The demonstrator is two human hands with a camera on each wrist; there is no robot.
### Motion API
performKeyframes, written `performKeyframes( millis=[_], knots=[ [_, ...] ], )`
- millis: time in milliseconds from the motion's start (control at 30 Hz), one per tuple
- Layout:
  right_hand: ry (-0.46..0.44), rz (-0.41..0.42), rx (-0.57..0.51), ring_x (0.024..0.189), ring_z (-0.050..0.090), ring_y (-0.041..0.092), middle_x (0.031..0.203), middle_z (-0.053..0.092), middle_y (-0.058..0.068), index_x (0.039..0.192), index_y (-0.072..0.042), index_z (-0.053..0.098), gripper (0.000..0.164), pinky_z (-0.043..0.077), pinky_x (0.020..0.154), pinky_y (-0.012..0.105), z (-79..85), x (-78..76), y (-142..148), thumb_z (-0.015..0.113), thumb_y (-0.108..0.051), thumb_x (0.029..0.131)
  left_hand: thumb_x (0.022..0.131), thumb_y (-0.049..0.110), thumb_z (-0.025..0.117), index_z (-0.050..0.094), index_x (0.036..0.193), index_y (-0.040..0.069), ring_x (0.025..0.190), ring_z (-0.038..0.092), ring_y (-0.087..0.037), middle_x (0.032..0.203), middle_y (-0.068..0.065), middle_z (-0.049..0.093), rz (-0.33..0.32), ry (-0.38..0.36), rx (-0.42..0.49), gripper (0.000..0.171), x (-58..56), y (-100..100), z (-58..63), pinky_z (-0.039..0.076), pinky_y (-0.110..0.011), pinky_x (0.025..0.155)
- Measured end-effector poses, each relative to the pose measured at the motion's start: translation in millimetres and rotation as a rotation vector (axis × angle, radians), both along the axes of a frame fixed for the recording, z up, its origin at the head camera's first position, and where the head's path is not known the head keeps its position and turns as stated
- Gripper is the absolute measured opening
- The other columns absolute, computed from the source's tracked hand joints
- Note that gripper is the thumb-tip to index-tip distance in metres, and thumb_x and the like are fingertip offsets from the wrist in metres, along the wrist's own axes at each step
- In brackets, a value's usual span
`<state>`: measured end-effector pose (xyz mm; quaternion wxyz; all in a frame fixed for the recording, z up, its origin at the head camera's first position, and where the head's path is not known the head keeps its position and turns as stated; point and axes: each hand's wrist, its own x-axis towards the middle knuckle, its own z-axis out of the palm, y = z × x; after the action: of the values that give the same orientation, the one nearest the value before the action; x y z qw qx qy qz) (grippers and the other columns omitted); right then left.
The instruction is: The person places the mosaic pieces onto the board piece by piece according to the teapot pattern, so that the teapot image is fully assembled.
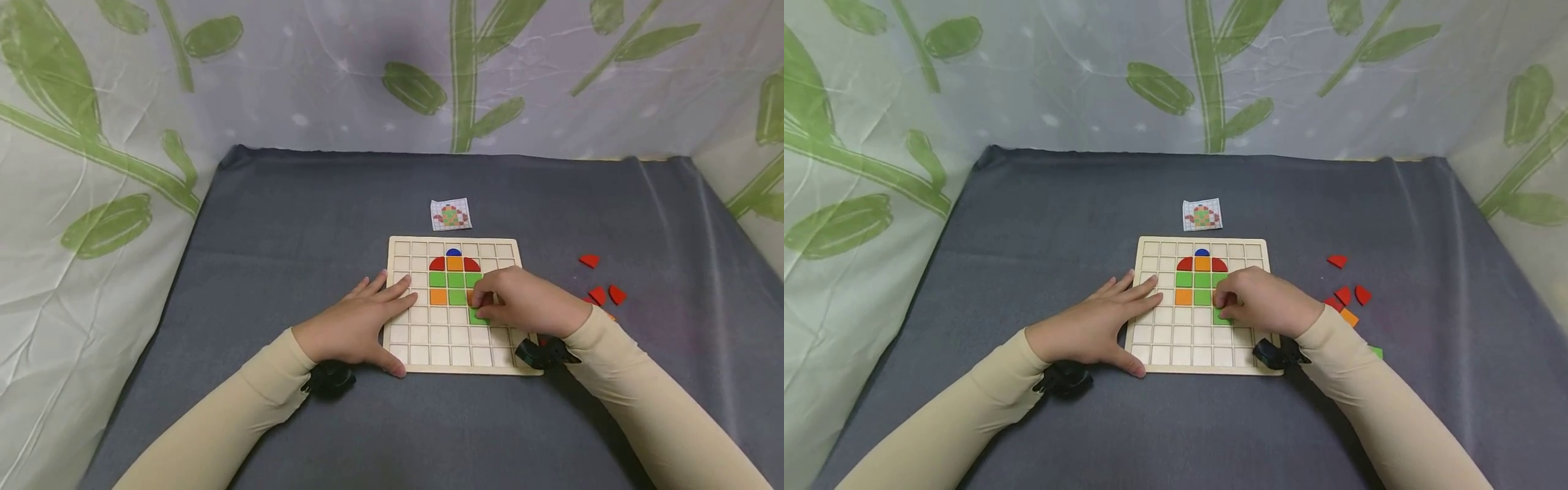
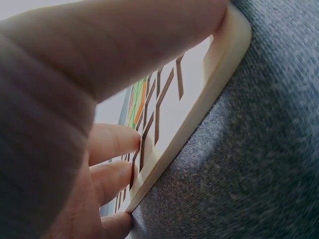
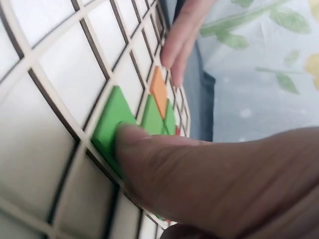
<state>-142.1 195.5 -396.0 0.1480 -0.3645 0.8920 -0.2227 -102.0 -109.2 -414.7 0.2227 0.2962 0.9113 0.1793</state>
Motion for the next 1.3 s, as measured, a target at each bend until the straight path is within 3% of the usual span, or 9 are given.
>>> performKeyframes(
  millis=[267, 467, 600, 833, 1067, 1300],
  knots=[
    [0.013, -0.075, 0.038, 0.078, 0.057, 0.009, 0.092, 0.07, -0.008, 0.093, -0.017, 0.077, 0.014, 0.049, 0.068, 0.027, 16.8, -0.1, 27, 0.079, -0.003, 0.092, 0.073, 0.061, 0.091, 0.033, 0.166, 0.017, 0.162, -0.004, -0.037, 0.176, -0.002, 0.011, 0.005, -0.009, -0.002, 0.118, -0.6, 1, -0.1, 0.001, -0.055, 0.13],
    [-0.083, -0.174, 0.083, 0.072, 0.059, 0.01, 0.097, 0.073, -0.005, 0.105, -0.014, 0.078, 0.013, 0.051, 0.063, 0.026, 23.8, 1.3, 60, 0.077, -0.007, 0.094, 0.073, 0.061, 0.091, 0.033, 0.166, 0.017, 0.162, -0.004, -0.037, 0.176, -0.002, 0.011, 0.005, -0.006, -0.002, 0.118, -1.2, 2, -0.5, 0.001, -0.055, 0.13],
    [-0.099, -0.229, 0.093, 0.08, 0.064, 0.009, 0.094, 0.073, -0.008, 0.105, -0.012, 0.077, 0.013, 0.054, 0.067, 0.026, 22.4, 8.2, 82, 0.08, -0.009, 0.093, 0.073, 0.061, 0.091, 0.033, 0.166, 0.017, 0.162, -0.005, -0.036, 0.177, -0.002, 0.01, 0.005, -0.01, -0.002, 0.118, -1.1, 2, -0.5, 0.001, -0.055, 0.13],
    [-0.1, -0.299, 0.115, 0.07, 0.057, 0.006, 0.081, 0.067, -0.009, 0.095, -0.019, 0.073, 0.011, 0.049, 0.063, 0.025, 18.8, 22.5, 110, 0.084, -0.016, 0.091, 0.074, 0.061, 0.091, 0.033, 0.167, 0.017, 0.162, -0.005, -0.037, 0.177, -0.002, 0.01, 0.008, -0.013, 0.002, 0.118, 0.4, 1, 0.4, 0.001, -0.055, 0.13],
    [-0.081, -0.363, 0.15, 0.083, 0.066, 0.01, 0.094, 0.074, -0.007, 0.096, -0.014, 0.075, 0.011, 0.054, 0.07, 0.028, 15.5, 26.1, 127, 0.082, -0.011, 0.088, 0.074, 0.059, 0.091, 0.033, 0.166, 0.016, 0.162, -0.004, -0.037, 0.176, -0.002, 0.01, 0.009, -0.009, 0.016, 0.117, 1.2, 0, 0.7, 0.001, -0.055, 0.13],
    [-0.055, -0.395, 0.19, 0.082, 0.066, 0.012, 0.084, 0.071, -0.009, 0.091, -0.014, 0.073, 0.009, 0.054, 0.07, 0.031, 10.4, 27.9, 142, 0.082, -0.013, 0.089, 0.074, 0.06, 0.091, 0.033, 0.166, 0.016, 0.162, -0.004, -0.037, 0.176, -0.002, 0.01, 0.004, -0.008, 0.013, 0.117, 0.2, 0, -0.1, 0.001, -0.056, 0.13]
  ],
)
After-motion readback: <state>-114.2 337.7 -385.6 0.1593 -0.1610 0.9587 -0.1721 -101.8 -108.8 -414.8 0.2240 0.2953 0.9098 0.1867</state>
